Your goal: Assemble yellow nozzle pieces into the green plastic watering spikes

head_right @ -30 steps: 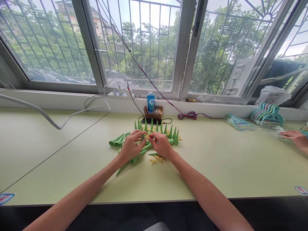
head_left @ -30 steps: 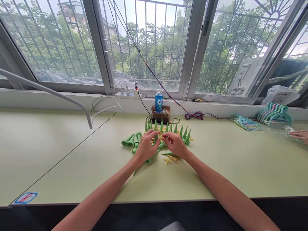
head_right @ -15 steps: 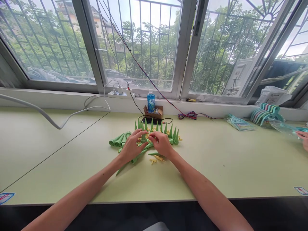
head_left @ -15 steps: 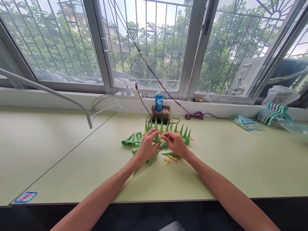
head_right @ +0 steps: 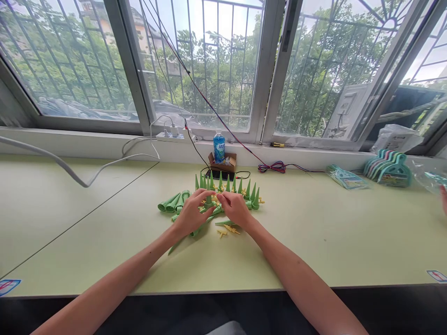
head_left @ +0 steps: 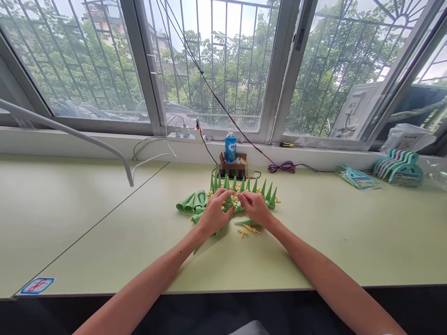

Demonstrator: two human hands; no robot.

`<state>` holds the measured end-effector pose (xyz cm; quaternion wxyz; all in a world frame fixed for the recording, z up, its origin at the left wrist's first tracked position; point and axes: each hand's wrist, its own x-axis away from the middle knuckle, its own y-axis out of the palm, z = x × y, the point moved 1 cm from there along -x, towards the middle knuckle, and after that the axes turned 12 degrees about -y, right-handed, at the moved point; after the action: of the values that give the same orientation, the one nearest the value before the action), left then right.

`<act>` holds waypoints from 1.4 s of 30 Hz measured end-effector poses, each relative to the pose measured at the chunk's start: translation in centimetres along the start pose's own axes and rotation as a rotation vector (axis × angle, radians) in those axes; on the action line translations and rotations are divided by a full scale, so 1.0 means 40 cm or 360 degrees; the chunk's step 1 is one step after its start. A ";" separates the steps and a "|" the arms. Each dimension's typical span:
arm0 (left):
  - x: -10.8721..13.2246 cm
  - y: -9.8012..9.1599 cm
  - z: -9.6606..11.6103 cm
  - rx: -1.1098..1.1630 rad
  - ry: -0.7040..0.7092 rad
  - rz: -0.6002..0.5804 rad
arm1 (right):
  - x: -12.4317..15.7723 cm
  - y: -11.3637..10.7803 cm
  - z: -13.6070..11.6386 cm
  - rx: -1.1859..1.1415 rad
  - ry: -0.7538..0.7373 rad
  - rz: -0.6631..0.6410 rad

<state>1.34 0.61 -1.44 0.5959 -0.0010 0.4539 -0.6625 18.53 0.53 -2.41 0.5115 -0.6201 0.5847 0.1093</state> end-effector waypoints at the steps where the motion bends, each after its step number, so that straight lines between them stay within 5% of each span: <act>1: 0.000 0.000 -0.001 0.0004 -0.0010 0.0001 | -0.001 -0.001 -0.001 -0.0022 0.0006 0.0001; 42: 0.002 0.006 -0.002 -0.0019 -0.0021 -0.0052 | 0.003 0.002 -0.003 -0.0055 -0.0056 -0.0104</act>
<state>1.46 0.64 -1.67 0.5880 -0.0165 0.4538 -0.6694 18.43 0.37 -2.49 0.5142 -0.6456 0.5530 0.1136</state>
